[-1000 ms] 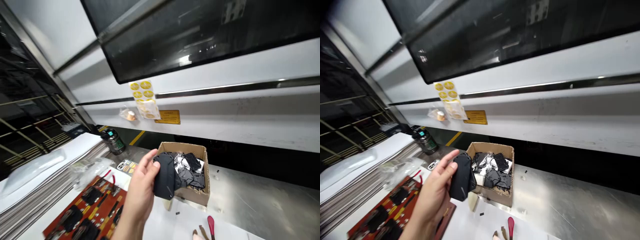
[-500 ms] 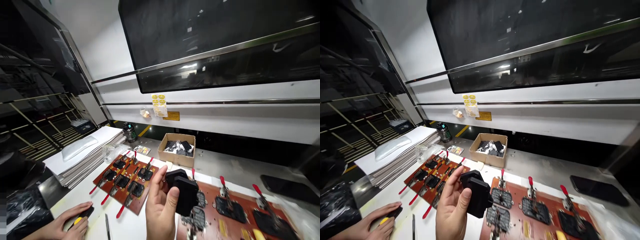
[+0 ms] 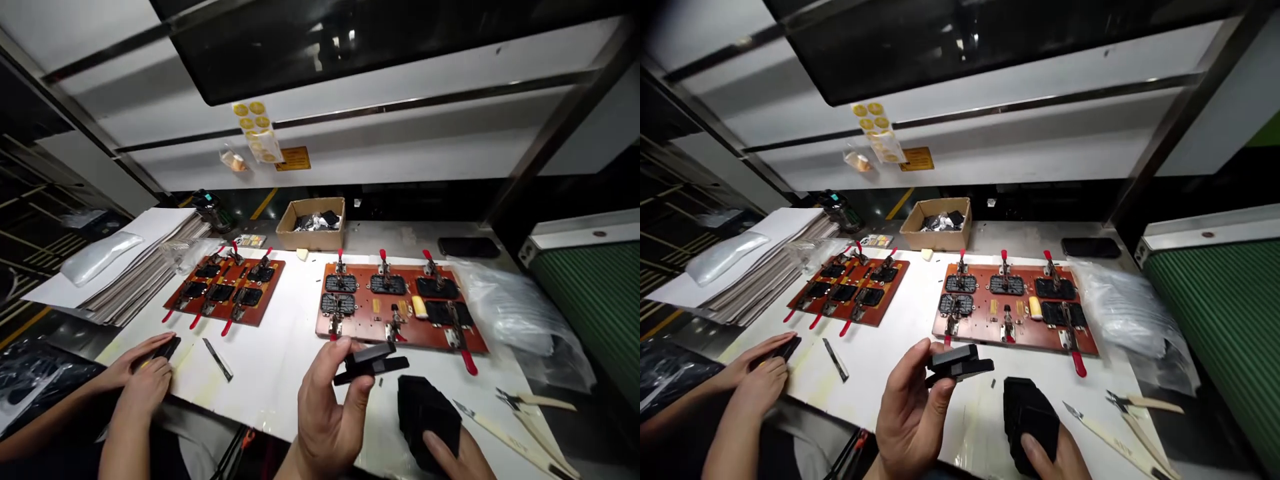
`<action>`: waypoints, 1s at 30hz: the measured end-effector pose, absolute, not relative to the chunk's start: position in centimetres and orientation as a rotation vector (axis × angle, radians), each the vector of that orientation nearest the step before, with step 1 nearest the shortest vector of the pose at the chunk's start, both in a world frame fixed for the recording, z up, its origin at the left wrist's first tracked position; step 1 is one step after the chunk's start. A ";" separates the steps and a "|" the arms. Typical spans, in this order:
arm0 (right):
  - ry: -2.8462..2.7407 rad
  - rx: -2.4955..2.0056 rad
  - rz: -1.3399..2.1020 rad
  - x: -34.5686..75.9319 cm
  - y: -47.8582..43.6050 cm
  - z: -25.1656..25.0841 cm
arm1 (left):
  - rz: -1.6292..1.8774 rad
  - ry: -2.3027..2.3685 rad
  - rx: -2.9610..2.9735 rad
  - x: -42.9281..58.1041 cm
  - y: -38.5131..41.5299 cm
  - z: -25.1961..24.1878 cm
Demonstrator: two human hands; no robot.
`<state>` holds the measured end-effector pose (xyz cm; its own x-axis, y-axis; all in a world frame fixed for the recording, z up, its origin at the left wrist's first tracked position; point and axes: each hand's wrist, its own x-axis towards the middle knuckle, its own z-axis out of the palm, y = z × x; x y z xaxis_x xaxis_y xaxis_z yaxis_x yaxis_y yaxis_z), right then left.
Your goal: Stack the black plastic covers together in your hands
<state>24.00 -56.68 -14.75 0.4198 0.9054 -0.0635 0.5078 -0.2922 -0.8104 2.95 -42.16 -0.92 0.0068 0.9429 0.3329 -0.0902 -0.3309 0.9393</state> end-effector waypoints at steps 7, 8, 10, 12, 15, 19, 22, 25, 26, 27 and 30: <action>-1.245 -1.945 0.796 24.7 -57.1 -16.9 | 1.437 1.007 1.142 4.3 -43.6 -0.5; -1.240 -1.948 0.826 24.7 -57.2 -17.1 | 1.402 1.028 0.973 4.9 -43.6 -0.1; -1.237 -1.943 0.873 24.9 -57.2 -17.3 | 1.301 0.974 0.672 5.9 -43.5 0.5; -1.241 -1.928 0.904 25.0 -57.2 -17.5 | 1.235 0.911 0.474 6.6 -43.2 1.1; -1.262 -1.909 0.945 25.0 -57.1 -17.3 | 1.210 0.931 0.287 7.1 -42.7 1.7; -1.300 -1.901 0.973 24.8 -56.8 -16.5 | 1.194 0.926 0.128 7.2 -42.2 2.3; -1.293 -1.908 0.978 24.8 -56.8 -16.3 | 1.160 0.888 0.071 7.3 -41.9 2.6; -1.281 -1.903 1.007 24.7 -56.7 -16.4 | 1.169 0.867 0.061 7.3 -41.8 2.6; -1.276 -1.903 1.013 24.7 -56.7 -16.4 | 1.175 0.860 0.062 7.3 -41.8 2.5; -1.271 -1.900 1.023 24.6 -56.7 -16.4 | 1.178 0.853 0.059 7.2 -41.8 2.4; -1.251 -1.873 1.085 24.7 -56.8 -16.4 | 1.184 0.857 0.048 7.1 -41.7 2.0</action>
<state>24.66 -56.78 -16.37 0.2100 0.9349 -0.2861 0.4154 -0.3502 -0.8395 7.06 -41.69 2.00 0.1088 0.8219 -0.5591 -0.7877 0.4144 0.4558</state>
